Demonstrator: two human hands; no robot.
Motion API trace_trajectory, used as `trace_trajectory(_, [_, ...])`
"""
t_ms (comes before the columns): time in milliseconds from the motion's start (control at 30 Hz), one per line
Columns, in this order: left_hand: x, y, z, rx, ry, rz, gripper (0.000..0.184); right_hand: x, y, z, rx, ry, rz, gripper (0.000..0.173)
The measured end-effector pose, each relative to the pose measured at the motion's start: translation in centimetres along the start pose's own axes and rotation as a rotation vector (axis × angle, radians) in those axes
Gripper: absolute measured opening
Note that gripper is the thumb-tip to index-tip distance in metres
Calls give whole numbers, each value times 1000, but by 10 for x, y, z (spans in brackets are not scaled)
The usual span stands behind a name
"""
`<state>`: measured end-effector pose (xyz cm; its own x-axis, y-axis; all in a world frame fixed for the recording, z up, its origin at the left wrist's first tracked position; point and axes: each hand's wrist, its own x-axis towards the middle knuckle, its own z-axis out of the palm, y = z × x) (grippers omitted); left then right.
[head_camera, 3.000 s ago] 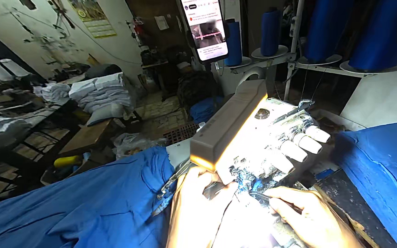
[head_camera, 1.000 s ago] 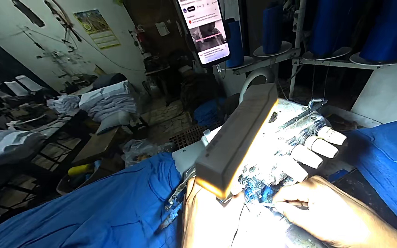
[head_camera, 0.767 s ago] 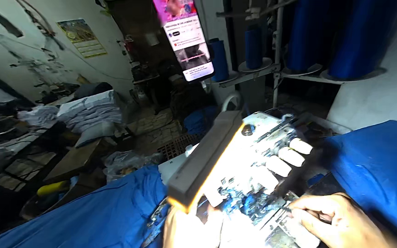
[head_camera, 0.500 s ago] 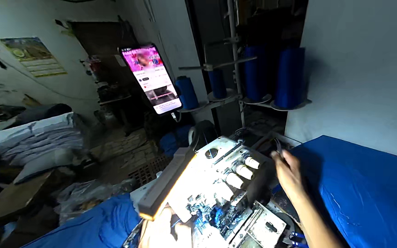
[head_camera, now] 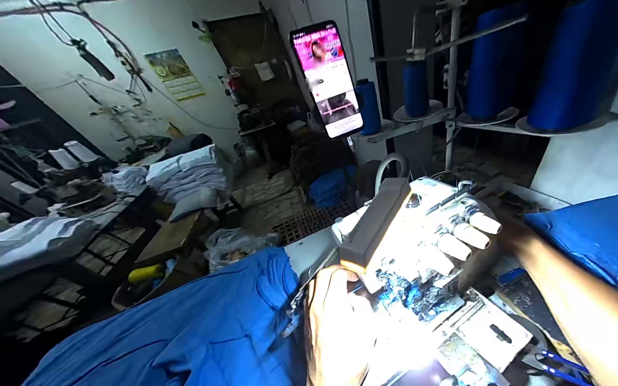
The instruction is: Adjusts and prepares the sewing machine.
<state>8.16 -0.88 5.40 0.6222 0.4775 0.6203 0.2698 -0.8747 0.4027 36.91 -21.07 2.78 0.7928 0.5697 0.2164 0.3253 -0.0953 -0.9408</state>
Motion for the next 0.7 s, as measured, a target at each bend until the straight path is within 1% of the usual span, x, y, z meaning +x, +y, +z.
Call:
trace_trajectory(67, [-1,0,1,4,-9,-16,20,0,-2,-4,-15,-26,38,28])
trace_trajectory(100, [-1,-1,1,6,-13,-17,21,-2,-12,-3,-11,-7,89,27])
trace_trajectory(133, [-1,-1,1,11,-15,-15,22,-6,-30,4,23,61,178,24])
trace_trajectory(167, [0,-1,1,12,-26,-19,22,-9,-45,9,31,133,257,24])
trace_trajectory(233, [0,0,2,14,-31,-12,22,-11,-57,10,12,210,319,29])
trace_trajectory(367, [-1,1,1,26,-32,-20,22,-6,-67,10,-108,185,338,29])
trace_trajectory(467, [-3,6,-4,46,-40,-3,21,8,-48,1,-252,136,294,29])
trace_trajectory(533, [-7,4,-10,-27,-96,34,26,11,-47,-1,-361,106,297,31])
trace_trajectory(600, [-13,0,-17,-114,-202,69,32,11,-43,-2,-320,123,316,31])
trace_trajectory(667, [-21,-5,-26,-116,-287,117,34,1,-42,0,-137,121,290,31])
trace_trajectory(700, [-25,-7,-31,-109,-321,127,36,0,-31,-1,-59,84,242,30])
